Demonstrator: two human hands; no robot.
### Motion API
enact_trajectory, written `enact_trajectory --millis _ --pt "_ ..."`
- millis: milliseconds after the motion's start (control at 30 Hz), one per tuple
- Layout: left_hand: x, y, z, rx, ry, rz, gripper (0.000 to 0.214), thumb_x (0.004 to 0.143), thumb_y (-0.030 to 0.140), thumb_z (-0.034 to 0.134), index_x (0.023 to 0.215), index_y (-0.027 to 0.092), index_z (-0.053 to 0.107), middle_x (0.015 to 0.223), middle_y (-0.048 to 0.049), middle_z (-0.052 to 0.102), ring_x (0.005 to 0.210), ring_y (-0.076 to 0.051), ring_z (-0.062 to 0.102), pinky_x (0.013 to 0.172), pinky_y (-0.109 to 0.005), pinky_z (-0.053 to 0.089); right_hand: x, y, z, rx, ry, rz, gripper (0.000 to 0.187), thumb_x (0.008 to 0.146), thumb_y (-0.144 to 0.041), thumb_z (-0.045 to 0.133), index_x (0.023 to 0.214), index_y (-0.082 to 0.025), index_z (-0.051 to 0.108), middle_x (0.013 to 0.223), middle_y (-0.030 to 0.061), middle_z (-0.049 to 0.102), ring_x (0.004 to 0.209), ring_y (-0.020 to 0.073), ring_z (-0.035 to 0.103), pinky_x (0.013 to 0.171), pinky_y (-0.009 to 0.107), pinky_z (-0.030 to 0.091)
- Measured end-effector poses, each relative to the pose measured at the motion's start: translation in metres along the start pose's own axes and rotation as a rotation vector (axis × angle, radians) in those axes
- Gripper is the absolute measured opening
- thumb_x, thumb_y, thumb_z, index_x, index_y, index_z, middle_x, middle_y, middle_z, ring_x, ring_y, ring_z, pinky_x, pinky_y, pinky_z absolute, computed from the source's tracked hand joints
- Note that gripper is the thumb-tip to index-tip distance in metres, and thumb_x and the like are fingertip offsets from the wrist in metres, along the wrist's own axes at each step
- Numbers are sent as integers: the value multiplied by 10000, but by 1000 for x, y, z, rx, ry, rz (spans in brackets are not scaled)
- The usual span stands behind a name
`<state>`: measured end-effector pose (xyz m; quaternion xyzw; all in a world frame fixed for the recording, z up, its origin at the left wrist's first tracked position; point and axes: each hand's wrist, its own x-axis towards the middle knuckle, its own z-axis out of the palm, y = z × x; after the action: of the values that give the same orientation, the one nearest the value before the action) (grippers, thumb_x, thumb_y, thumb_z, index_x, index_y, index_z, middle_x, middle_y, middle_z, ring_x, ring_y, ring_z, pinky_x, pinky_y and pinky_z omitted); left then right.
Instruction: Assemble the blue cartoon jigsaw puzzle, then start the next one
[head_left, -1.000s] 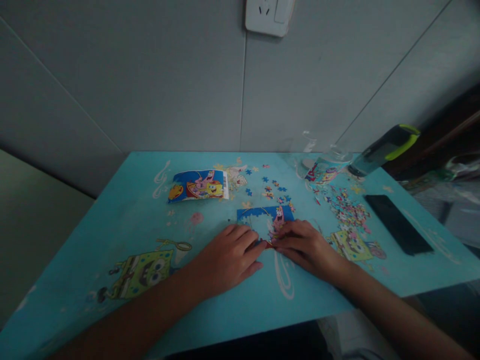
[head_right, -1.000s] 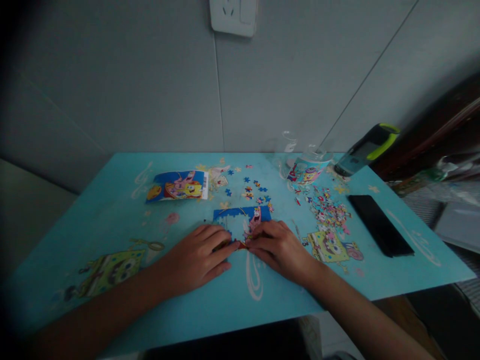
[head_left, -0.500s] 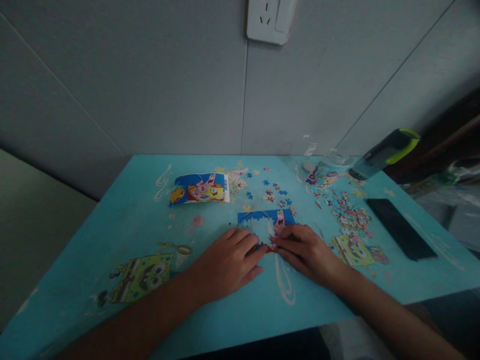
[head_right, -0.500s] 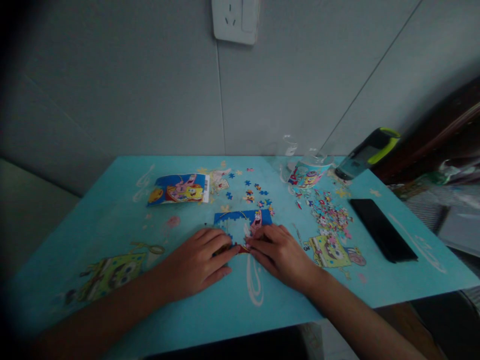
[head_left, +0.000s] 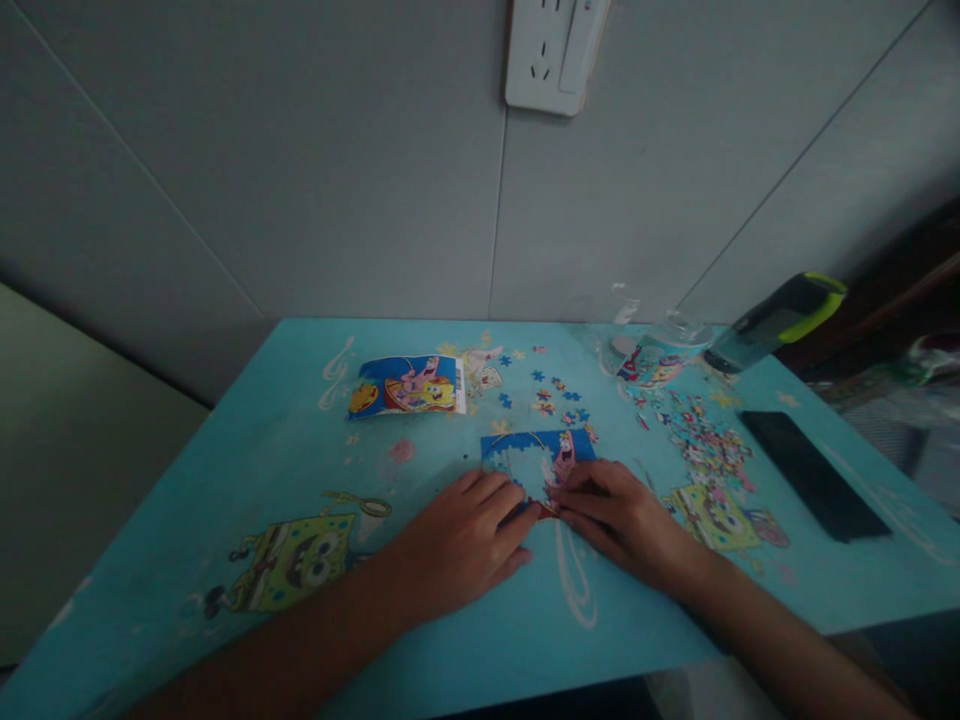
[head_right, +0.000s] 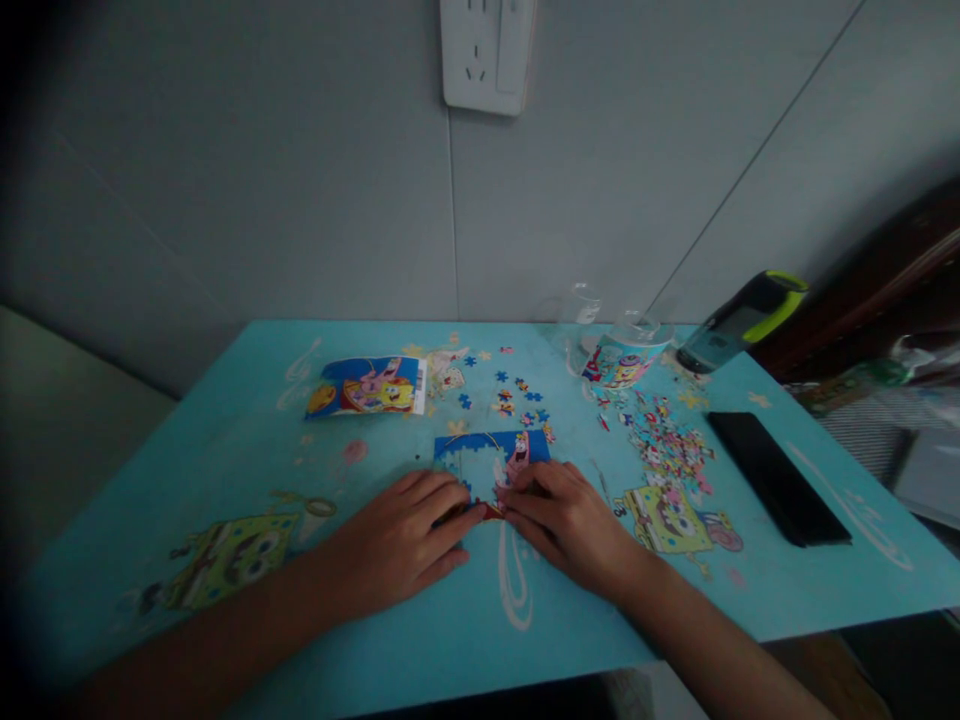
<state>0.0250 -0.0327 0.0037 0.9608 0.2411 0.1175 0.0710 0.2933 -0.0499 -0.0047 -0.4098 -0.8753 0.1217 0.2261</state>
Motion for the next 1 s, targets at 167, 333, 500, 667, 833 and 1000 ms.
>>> enact_trajectory --millis 167,333,500,667,833,1000 --pt "1 1 0 -4 2 -10 367 969 345 584 1293 174 554 1131 -81 589 1108 -265 525 947 -449 469 -2 0 1 17 -2 20 282 943 -272 629 1215 -275 703 1123 93 665 1077 254 632 916 433 538" --pt "1 1 1 11 35 -2 372 960 343 602 1289 175 559 1104 -81 595 1088 -262 533 943 -437 464 8 -1 -12 72 28 35 240 961 -240 596 1170 -260 712 1131 97 673 1061 235 643 901 397 548" --pt "1 1 3 32 60 0 381 940 349 634 1272 174 569 1093 -80 602 1072 -260 538 929 -431 460 59 11 -34 8 -26 -11 226 965 -257 579 1132 -238 730 1079 96 702 1001 225 665 883 379 554" --pt "1 0 5 38 56 -8 386 929 360 651 1262 182 572 1083 -67 600 1068 -254 537 915 -420 458 100 56 -33 -73 40 108 229 953 -261 572 1090 -223 751 1003 84 730 920 218 683 845 371 543" --pt "0 0 4 42 59 -2 379 948 360 626 1273 174 565 1101 -68 605 1104 -250 533 959 -406 443 87 97 -26 -86 78 245 225 917 -297 598 1050 -212 759 978 74 747 819 206 688 733 336 543" --pt "0 0 6 35 84 -7 390 939 357 641 1277 177 566 1107 -68 612 1118 -248 532 970 -404 432 75 99 -26 -86 55 255 210 918 -308 601 1010 -212 763 972 72 742 829 210 688 729 333 535"
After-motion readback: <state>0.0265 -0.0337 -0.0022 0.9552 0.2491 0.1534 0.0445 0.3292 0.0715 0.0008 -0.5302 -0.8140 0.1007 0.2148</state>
